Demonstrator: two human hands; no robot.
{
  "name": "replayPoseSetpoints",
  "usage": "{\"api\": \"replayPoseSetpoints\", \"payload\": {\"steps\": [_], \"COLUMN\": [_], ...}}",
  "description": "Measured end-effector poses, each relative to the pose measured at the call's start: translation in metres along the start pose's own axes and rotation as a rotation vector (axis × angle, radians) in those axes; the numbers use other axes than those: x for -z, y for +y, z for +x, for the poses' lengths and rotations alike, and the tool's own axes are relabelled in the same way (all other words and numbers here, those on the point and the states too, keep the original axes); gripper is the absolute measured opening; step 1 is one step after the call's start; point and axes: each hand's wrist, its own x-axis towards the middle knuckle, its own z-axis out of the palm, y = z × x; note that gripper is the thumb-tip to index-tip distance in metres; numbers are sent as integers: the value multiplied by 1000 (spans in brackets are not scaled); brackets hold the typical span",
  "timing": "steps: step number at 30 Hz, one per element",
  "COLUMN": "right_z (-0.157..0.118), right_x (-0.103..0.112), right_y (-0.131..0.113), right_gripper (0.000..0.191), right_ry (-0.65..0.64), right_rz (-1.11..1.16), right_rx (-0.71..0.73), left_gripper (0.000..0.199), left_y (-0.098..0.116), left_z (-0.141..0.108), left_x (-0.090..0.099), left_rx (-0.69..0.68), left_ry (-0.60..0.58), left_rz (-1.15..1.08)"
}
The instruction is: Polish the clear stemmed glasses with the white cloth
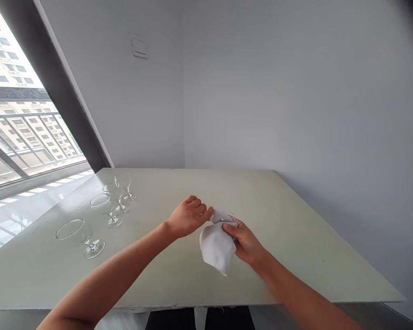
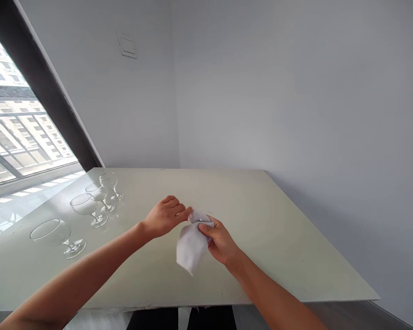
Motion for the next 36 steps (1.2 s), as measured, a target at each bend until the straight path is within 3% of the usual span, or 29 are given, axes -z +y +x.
{"api": "replayPoseSetpoints", "payload": {"steps": [2,5,7,8,10,13,16,18,21,23,25,27,30,33,36], "right_z": [-4,-8,-6,-4,1,5,3,-1,-5,-4,-1,3,2,-5,-11], "right_x": [-1,1,3,4,5,3,-2,-4,-5,-4,-3,-2,-6,-11,-9], "right_y": [-2,-5,-5,-4,-2,1,2,3,5,8,11,14,14,12,7], "right_gripper": [28,23,23,23,25,28,31,34,28,23,26,30,32,33,29], "right_ry": [-30,-155,-202,-179,-71,32,-4,-42,-118,-135,-78,-3,-7,-77,-157], "right_rz": [-244,-621,-677,-628,-410,-17,74,-84,-384,-425,-287,-47,163,-33,-521], "right_rx": [69,185,198,173,83,-35,-57,-20,60,72,22,-49,-76,8,207], "left_gripper": [25,26,25,25,25,36,32,28,31,30,27,25,25,25,30], "left_y": [-7,-17,-18,-16,-10,0,-2,-9,-18,-17,-10,-2,2,-5,-11], "left_z": [1,2,2,1,0,-4,-7,-8,-8,-10,-11,-13,-16,-16,-14], "left_x": [6,18,22,22,19,11,7,8,14,15,13,8,3,6,15], "left_rx": [66,173,198,209,216,115,32,98,237,263,239,179,28,-51,3], "left_ry": [-86,-347,-479,-461,-282,-42,-54,-146,-437,-552,-438,-209,-12,-6,-122], "left_rz": [-155,-537,-682,-654,-430,-77,-36,-165,-515,-627,-481,-198,56,5,-221]}}
